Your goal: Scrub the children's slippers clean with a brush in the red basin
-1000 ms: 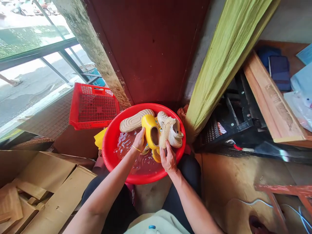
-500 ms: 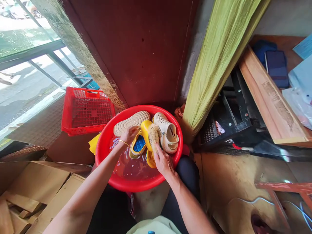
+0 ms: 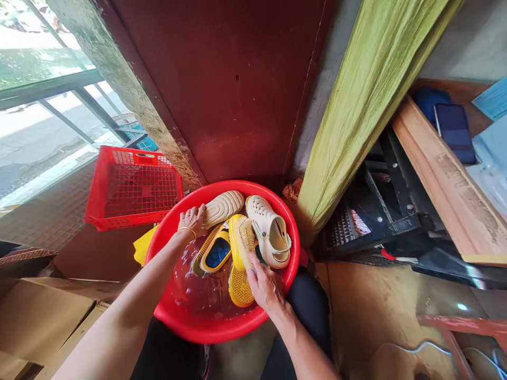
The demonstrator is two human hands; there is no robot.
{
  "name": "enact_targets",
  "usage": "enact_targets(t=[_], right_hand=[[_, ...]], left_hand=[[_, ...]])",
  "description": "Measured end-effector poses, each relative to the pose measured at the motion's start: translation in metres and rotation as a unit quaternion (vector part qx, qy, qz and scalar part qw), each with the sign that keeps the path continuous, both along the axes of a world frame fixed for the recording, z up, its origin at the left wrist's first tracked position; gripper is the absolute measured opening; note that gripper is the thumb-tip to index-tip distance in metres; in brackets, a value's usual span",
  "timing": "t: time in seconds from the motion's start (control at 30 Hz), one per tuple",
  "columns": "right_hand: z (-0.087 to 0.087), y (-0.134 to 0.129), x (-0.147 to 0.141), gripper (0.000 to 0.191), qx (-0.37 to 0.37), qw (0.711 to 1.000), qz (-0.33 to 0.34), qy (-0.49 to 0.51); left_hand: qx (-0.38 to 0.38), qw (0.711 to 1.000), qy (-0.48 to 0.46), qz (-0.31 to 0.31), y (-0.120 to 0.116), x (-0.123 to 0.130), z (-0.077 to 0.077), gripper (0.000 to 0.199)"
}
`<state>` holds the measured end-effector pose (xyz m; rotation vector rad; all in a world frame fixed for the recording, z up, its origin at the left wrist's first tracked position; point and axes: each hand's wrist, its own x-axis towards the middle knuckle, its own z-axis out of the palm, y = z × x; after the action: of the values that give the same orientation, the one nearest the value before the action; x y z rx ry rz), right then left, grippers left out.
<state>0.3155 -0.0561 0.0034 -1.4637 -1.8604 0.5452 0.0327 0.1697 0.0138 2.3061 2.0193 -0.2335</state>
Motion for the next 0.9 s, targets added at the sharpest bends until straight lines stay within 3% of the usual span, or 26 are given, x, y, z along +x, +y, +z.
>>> enact_targets(t=[0.2, 0.43, 0.53, 0.73, 0.9], right_hand=[[0.0, -0.001, -0.001, 0.056, 0.019, 1.0, 0.015, -0.013], [0.006, -0.009, -0.012, 0.051, 0.016, 0.996, 0.092, -0.01], [0.004, -0.012, -0.015, 0.05, -0.029, 0.992, 0.113, -0.056], [0.003, -0.008, -0.014, 0.051, -0.109, 0.986, 0.064, -0.105], [0.011, -0.007, -0.01, 0.05, -0.13, 0.989, 0.04, -0.058]], left_hand=[[-0.013, 0.994, -0.088, 0.064, -0.026, -0.007, 0.012, 0.097], [0.058, 0.971, -0.15, 0.177, -0.072, 0.01, 0.025, 0.091], [0.077, 0.965, -0.172, 0.183, -0.079, 0.01, 0.038, 0.089], [0.103, 0.954, -0.22, 0.178, -0.108, 0.003, 0.072, 0.095], [0.12, 0.931, -0.295, 0.176, -0.159, 0.002, 0.07, 0.101]])
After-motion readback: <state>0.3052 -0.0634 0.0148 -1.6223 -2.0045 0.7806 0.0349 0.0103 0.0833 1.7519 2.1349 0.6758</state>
